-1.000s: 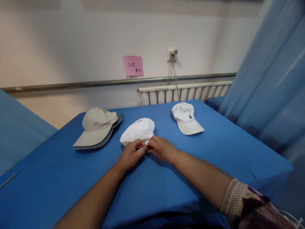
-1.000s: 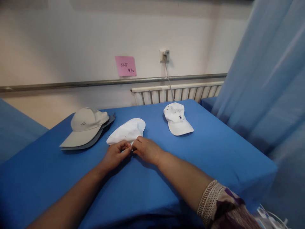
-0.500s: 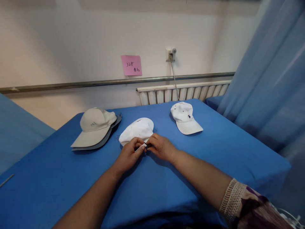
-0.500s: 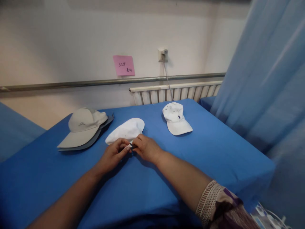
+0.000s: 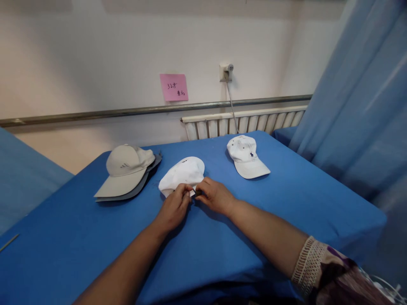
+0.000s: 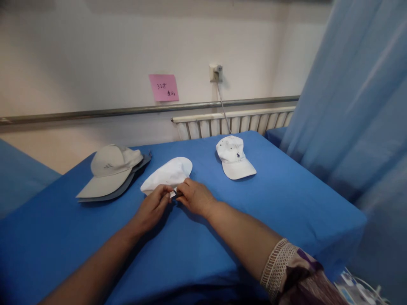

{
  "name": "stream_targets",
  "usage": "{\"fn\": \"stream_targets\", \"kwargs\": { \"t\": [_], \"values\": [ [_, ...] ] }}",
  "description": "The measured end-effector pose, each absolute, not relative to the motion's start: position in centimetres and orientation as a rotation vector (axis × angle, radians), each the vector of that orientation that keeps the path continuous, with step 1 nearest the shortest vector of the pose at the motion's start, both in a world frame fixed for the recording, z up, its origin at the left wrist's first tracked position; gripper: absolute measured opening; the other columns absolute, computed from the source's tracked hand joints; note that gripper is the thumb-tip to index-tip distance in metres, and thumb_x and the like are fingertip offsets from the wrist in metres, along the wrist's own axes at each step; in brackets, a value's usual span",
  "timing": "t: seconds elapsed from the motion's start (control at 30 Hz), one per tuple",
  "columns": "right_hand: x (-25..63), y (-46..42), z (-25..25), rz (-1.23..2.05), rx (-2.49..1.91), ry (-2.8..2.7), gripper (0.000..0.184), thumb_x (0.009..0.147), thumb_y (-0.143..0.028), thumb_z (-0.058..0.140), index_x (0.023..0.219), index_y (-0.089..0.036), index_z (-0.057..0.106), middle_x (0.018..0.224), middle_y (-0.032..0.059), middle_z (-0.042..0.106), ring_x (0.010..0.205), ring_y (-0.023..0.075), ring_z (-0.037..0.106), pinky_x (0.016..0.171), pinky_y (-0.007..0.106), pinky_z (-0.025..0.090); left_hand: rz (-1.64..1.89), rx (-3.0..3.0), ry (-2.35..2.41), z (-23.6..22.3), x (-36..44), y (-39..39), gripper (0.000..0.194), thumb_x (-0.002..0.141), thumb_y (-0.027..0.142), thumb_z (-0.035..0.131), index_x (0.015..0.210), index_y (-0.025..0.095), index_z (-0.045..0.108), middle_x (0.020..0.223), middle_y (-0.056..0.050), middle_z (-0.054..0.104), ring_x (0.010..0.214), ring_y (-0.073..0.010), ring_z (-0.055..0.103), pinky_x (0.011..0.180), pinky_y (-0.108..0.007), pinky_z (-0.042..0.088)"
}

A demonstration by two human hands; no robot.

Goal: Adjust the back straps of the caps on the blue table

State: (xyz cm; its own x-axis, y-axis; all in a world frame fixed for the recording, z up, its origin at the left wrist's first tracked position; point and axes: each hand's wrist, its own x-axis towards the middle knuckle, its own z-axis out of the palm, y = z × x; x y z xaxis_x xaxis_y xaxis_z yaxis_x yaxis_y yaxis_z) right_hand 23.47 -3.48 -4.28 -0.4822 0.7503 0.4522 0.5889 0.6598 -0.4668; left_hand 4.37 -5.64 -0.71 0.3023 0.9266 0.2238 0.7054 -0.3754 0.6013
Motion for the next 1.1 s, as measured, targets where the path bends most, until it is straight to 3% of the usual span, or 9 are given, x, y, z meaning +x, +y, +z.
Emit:
{"fn": "stream_targets", "kwargs": {
  "t": [0.13, 0.37, 0.5, 0.63, 0.73, 1.1],
  "values": [
    [23.5, -3.3, -4.3, 0.332, -1.039, -2.18, 0.011, 0.09, -0.02, 0.067, 0.099, -0.017, 0.062, 0.099, 0.0042, 0.061, 0.085, 0.0163, 0.058, 0.072, 0.027, 0.041, 0.752, 2.158, 1.45, -0.7, 4.5, -5.8, 0.023, 0.092, 0.03, 0.041, 0.11, 0.02, 0.051, 0.091, -0.004, 0.071, 0.083, -0.0227, 0.068, 0.078, -0.036, 0.05],
    [23.8, -3.5, -3.8, 0.345, -1.02, -2.16, 0.01, 0.09, -0.022, 0.068, 0.098, -0.018, 0.063, 0.098, 0.0034, 0.062, 0.083, 0.0153, 0.057, 0.071, 0.027, 0.041, 0.802, 2.145, 1.509, -0.5, 4.5, -5.6, 0.019, 0.089, 0.037, 0.047, 0.092, 0.022, 0.058, 0.081, -0.002, 0.07, 0.074, -0.0224, 0.065, 0.071, -0.035, 0.049],
    [23.9, -3.5, -3.8, 0.346, -1.015, -2.165, 0.009, 0.091, -0.021, 0.067, 0.099, -0.018, 0.063, 0.099, 0.0035, 0.063, 0.085, 0.0153, 0.058, 0.071, 0.026, 0.041, 0.869, 2.056, 1.449, -0.6, 4.6, -5.7, 0.022, 0.087, 0.038, 0.052, 0.098, 0.021, 0.062, 0.088, -0.003, 0.074, 0.079, -0.0225, 0.069, 0.075, -0.034, 0.051],
    [24.0, -3.3, -3.9, 0.365, -1.028, -2.156, 0.012, 0.09, -0.022, 0.068, 0.1, -0.018, 0.063, 0.1, 0.0037, 0.063, 0.087, 0.0155, 0.058, 0.072, 0.026, 0.042, 0.901, 1.939, 1.446, -0.4, 4.4, -5.6, 0.028, 0.089, 0.048, 0.055, 0.092, 0.021, 0.06, 0.077, -0.002, 0.074, 0.072, -0.0217, 0.07, 0.069, -0.031, 0.051],
    [24.1, -3.3, -3.8, 0.383, -1.036, -2.153, 0.012, 0.089, -0.022, 0.068, 0.1, -0.019, 0.063, 0.1, 0.0035, 0.063, 0.088, 0.0156, 0.058, 0.073, 0.027, 0.042, 0.922, 2.099, 1.487, -0.1, 4.2, -5.6, 0.029, 0.089, 0.048, 0.055, 0.086, 0.021, 0.065, 0.078, -0.002, 0.073, 0.073, -0.0213, 0.068, 0.07, -0.032, 0.05],
    [24.2, -3.2, -3.7, 0.41, -1.027, -2.092, 0.012, 0.088, -0.019, 0.069, 0.099, -0.019, 0.063, 0.099, 0.003, 0.061, 0.087, 0.0154, 0.057, 0.076, 0.028, 0.044, 0.925, 2.256, 1.513, -0.1, 4.1, -5.5, 0.033, 0.094, 0.041, 0.045, 0.099, 0.02, 0.07, 0.094, -0.007, 0.075, 0.085, -0.024, 0.068, 0.08, -0.035, 0.052]
  ]
}}
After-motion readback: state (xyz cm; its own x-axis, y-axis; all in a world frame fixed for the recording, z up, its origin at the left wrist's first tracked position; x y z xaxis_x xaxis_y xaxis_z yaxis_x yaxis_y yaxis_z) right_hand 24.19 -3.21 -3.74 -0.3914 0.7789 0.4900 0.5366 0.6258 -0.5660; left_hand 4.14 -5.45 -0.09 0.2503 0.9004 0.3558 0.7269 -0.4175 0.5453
